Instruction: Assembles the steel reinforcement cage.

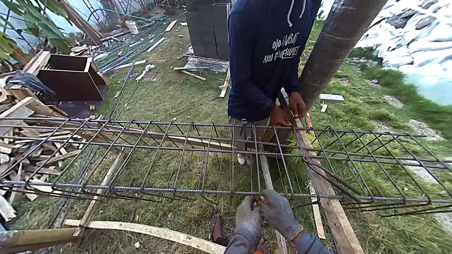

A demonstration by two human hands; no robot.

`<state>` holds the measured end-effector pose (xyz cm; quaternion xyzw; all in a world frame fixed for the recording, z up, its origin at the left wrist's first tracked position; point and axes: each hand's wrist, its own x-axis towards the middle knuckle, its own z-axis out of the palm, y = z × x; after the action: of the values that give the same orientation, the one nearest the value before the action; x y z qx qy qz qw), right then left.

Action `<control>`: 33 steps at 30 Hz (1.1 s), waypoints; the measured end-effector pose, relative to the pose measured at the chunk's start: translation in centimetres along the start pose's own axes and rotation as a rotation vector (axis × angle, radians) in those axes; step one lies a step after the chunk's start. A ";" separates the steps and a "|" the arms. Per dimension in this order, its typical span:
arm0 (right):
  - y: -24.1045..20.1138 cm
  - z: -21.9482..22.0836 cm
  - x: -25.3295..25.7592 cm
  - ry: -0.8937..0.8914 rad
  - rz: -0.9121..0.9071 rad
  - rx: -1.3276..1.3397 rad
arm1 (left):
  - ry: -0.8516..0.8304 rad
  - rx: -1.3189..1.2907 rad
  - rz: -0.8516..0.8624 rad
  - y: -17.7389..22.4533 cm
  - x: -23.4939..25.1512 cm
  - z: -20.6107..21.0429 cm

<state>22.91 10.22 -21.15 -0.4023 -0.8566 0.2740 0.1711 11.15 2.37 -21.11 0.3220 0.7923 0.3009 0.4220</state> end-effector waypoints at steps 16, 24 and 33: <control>-2.5 0.4 -1.8 0.122 0.000 -0.142 | -0.146 0.459 0.100 6.9 -5.8 -4.2; -4.5 1.6 -0.8 0.179 0.924 1.336 | 0.025 -0.164 0.124 -0.2 -6.0 -4.7; 0.6 -1.4 -3.6 -0.180 0.844 1.240 | -0.120 -0.405 -0.015 -1.4 -2.3 -2.3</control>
<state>26.16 8.16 -20.68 -0.5024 -0.3293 0.7799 0.1758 9.84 -0.73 -20.02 0.2421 0.6916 0.4310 0.5266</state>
